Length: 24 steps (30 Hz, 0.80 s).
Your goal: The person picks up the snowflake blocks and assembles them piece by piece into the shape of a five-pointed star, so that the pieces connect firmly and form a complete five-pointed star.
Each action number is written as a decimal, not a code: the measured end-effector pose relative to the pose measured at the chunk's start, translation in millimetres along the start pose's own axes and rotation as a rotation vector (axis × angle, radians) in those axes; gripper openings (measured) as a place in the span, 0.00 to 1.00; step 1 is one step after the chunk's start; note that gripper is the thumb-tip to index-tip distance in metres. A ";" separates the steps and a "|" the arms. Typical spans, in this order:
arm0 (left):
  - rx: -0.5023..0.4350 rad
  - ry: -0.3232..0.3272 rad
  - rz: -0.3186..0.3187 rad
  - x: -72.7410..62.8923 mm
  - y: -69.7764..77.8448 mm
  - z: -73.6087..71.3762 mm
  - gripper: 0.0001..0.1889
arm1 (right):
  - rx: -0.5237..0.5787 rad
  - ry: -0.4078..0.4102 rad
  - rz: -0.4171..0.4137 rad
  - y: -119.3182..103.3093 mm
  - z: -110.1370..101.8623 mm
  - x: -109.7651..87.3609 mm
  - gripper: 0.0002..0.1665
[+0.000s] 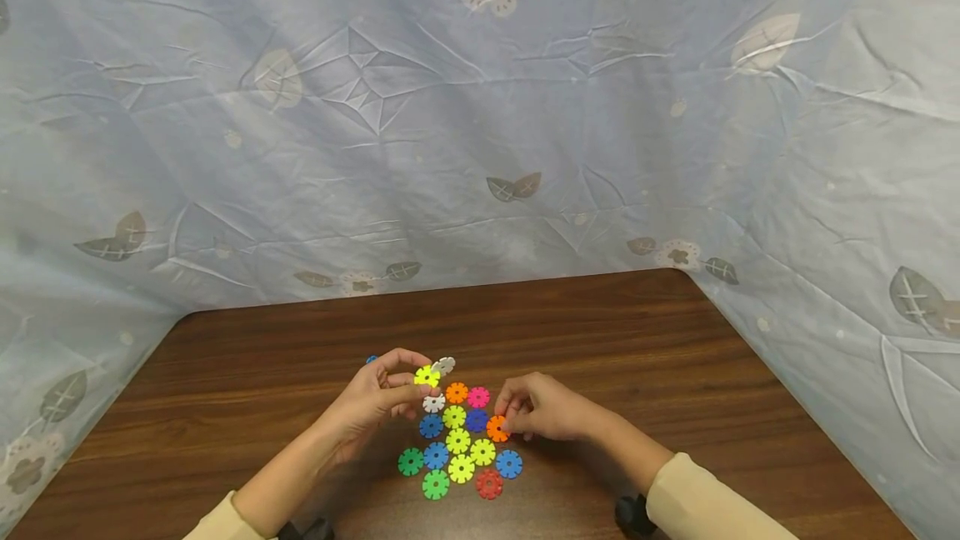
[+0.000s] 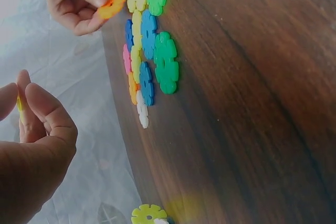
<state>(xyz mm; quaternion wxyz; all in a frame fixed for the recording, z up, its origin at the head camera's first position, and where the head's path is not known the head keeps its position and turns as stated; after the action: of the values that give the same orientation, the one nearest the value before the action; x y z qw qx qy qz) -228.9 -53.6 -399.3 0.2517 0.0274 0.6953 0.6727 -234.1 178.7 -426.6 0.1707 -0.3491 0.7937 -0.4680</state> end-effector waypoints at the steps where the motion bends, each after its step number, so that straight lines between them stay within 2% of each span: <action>1: 0.001 0.002 -0.002 -0.2 -0.1 -0.2 0.26 | 0.011 0.009 -0.005 -1.3 -1.2 0.3 0.05; 7: 0.038 -0.003 -0.005 -0.6 -0.3 1.5 0.25 | 0.028 0.114 -0.076 -13.0 -10.2 6.8 0.07; 16: 0.072 -0.016 0.005 0.0 -0.7 4.7 0.23 | -0.034 0.275 -0.199 -37.4 -15.2 14.9 0.05; 24: 0.069 -0.010 0.010 0.3 -2.1 7.3 0.24 | -0.011 0.333 -0.234 -51.4 -13.0 18.7 0.04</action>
<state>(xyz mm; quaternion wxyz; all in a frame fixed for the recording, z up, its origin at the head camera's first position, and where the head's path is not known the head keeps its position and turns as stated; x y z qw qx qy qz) -225.7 -46.9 -401.2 0.2508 0.0431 0.7165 0.6495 -234.6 157.1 -374.7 -0.0202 -0.3577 0.7677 -0.5313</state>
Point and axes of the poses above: each hand's wrist, its own x-axis towards the middle knuckle, its own z-axis out of the palm, y = z × x, the point moved 6 cm from there along x, towards the middle knuckle, and after that the axes turned 10 degrees about -z, right-handed, at the moved point
